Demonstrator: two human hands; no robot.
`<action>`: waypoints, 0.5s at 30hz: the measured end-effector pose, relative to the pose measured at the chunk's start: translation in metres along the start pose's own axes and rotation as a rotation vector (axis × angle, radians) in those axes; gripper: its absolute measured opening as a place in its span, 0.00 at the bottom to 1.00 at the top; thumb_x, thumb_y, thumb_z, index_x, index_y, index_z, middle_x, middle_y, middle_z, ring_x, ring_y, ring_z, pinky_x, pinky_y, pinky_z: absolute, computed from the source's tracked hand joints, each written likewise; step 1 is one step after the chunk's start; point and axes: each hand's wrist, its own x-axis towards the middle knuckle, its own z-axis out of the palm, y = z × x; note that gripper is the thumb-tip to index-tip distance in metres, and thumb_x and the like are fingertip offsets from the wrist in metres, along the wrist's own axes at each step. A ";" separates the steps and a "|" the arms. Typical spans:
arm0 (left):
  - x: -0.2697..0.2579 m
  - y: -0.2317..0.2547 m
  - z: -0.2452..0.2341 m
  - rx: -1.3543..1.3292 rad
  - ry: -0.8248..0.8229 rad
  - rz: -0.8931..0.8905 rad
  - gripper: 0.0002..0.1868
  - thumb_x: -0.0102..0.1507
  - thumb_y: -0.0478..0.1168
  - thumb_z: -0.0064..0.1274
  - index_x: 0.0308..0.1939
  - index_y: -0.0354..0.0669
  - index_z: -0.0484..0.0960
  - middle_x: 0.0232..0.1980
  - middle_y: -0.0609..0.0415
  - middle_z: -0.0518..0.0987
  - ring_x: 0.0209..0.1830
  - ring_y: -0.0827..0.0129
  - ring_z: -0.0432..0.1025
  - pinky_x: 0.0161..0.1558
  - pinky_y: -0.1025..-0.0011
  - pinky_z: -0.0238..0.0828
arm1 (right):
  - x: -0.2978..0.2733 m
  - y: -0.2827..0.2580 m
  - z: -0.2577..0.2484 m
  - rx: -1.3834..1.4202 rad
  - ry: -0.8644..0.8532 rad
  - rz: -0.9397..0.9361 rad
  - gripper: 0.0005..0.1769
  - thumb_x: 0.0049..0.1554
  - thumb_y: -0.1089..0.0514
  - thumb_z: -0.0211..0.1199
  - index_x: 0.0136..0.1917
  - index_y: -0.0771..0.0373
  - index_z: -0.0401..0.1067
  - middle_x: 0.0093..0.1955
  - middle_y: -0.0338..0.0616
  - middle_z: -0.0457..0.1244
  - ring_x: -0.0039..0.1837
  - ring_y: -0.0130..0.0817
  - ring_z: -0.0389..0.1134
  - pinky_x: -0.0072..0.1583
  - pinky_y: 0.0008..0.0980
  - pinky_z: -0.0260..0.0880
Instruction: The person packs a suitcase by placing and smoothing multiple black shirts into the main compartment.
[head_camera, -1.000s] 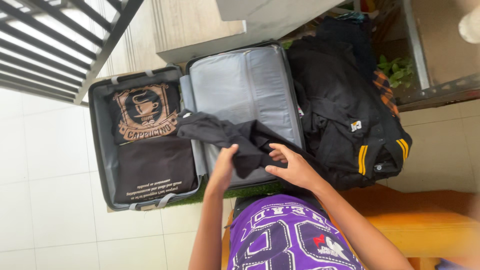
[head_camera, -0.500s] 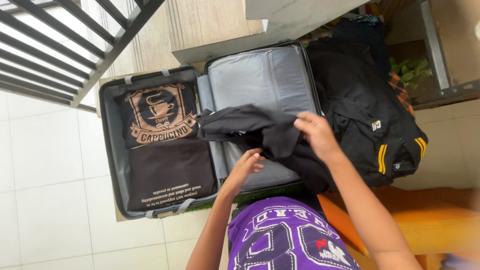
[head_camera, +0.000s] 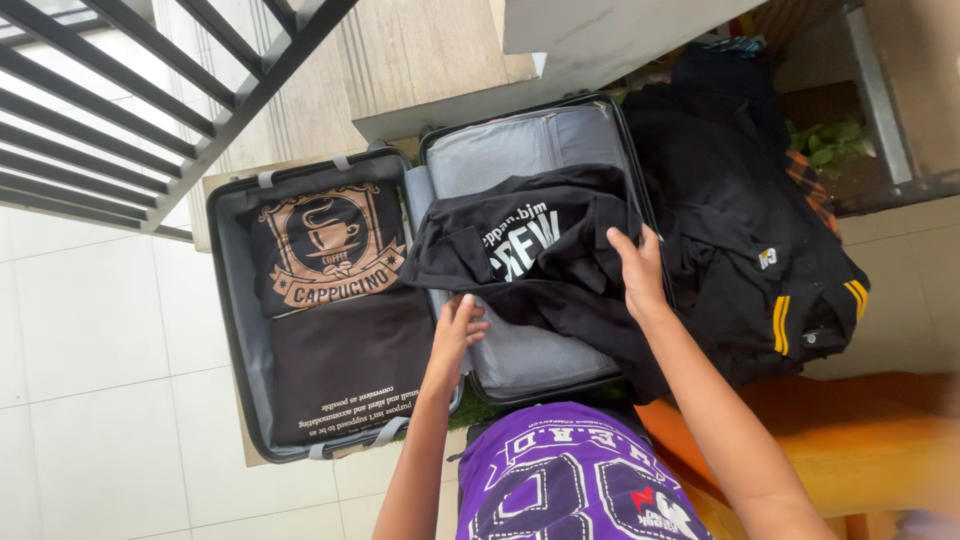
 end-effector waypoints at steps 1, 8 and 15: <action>0.006 0.001 -0.002 0.001 0.000 0.001 0.32 0.67 0.57 0.47 0.66 0.37 0.70 0.54 0.46 0.79 0.44 0.67 0.78 0.46 0.70 0.73 | -0.003 0.001 0.002 -0.075 -0.022 -0.008 0.35 0.57 0.53 0.69 0.71 0.70 0.60 0.67 0.48 0.63 0.67 0.34 0.64 0.68 0.31 0.63; 0.069 -0.017 -0.006 -0.011 0.202 0.037 0.15 0.65 0.45 0.52 0.48 0.38 0.78 0.42 0.54 0.80 0.38 0.69 0.76 0.40 0.72 0.70 | 0.004 -0.006 0.010 -0.118 -0.110 0.010 0.27 0.54 0.64 0.66 0.66 0.70 0.66 0.62 0.47 0.66 0.63 0.33 0.67 0.65 0.30 0.66; 0.112 0.062 -0.023 -0.071 0.256 0.399 0.10 0.63 0.35 0.43 0.41 0.32 0.79 0.35 0.57 0.75 0.33 0.74 0.65 0.37 0.71 0.63 | 0.057 -0.051 0.007 -0.088 -0.084 -0.261 0.23 0.56 0.69 0.60 0.65 0.71 0.70 0.60 0.43 0.68 0.60 0.28 0.69 0.63 0.26 0.68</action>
